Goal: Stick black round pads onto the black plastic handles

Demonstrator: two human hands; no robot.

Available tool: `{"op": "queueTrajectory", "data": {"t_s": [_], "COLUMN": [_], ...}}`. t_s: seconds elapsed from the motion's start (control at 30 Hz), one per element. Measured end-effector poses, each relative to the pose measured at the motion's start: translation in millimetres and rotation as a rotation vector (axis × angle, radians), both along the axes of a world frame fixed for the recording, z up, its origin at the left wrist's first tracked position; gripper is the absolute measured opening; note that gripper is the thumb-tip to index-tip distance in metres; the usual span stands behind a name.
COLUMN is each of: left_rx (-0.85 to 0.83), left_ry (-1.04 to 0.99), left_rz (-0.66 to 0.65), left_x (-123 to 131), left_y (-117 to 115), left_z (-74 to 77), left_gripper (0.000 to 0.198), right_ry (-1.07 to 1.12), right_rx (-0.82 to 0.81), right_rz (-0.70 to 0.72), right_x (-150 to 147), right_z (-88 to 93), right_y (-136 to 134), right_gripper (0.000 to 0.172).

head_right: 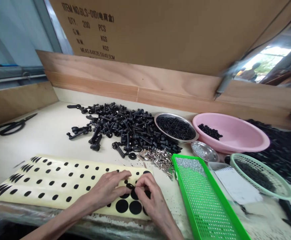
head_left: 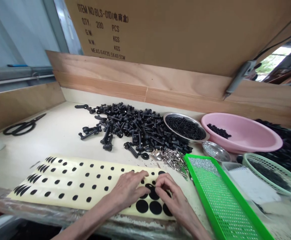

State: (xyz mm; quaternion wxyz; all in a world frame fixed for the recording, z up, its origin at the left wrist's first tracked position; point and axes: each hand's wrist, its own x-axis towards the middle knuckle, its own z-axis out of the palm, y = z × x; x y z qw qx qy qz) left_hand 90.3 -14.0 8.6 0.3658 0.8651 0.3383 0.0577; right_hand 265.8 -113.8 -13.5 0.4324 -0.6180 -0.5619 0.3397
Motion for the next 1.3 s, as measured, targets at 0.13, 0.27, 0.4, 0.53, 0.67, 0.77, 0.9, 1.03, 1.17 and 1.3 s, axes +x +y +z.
{"op": "queueTrajectory", "data": {"t_s": [0.13,0.27,0.4,0.53,0.67,0.77,0.9,1.03,1.17,1.3], "left_rx": [-0.126,-0.423,-0.524,-0.587,-0.619,-0.629,-0.575,-0.116,0.448,0.486], "left_ry": [-0.086,-0.439,-0.555,-0.582,-0.598,-0.589,-0.567,-0.517,-0.227,-0.141], "left_rz": [0.048,0.146,0.333,0.478,0.546,0.553,0.518,0.429,0.310,0.164], "left_x": [0,2,1,-7,-12,-12,-12,-12,-6,4], "left_y": [1,7,13,17,20,20,23,39,71,104], "left_z": [-1.4,-10.8,-10.5,-3.3,1.9,2.3,-2.1,-8.7,-16.1,-21.3], "left_gripper": [0.029,0.022,0.020,0.021,0.023,0.023,0.026,0.029,0.035,0.026], "right_ry": [0.054,0.206,0.213,0.169,0.204,0.204,0.167,0.001,-0.055,-0.011], "right_rx": [-0.041,-0.154,-0.066,0.068,0.004,0.017,0.069,0.346,0.530,0.507], "right_rz": [-0.031,-0.075,-0.192,-0.301,-0.203,-0.173,-0.202,-0.238,-0.357,-0.539], "right_x": [2,-3,-13,-18,-18,-21,-29,-38,-33,-17], "right_z": [12.3,14.5,4.7,-3.8,0.4,3.6,2.2,-3.0,-9.0,-15.7], "right_y": [1,9,26,44,56,62,65,64,64,63], "right_gripper": [0.016,0.020,0.028,0.051,0.032,0.029,0.025,0.015,0.014,0.012]}}
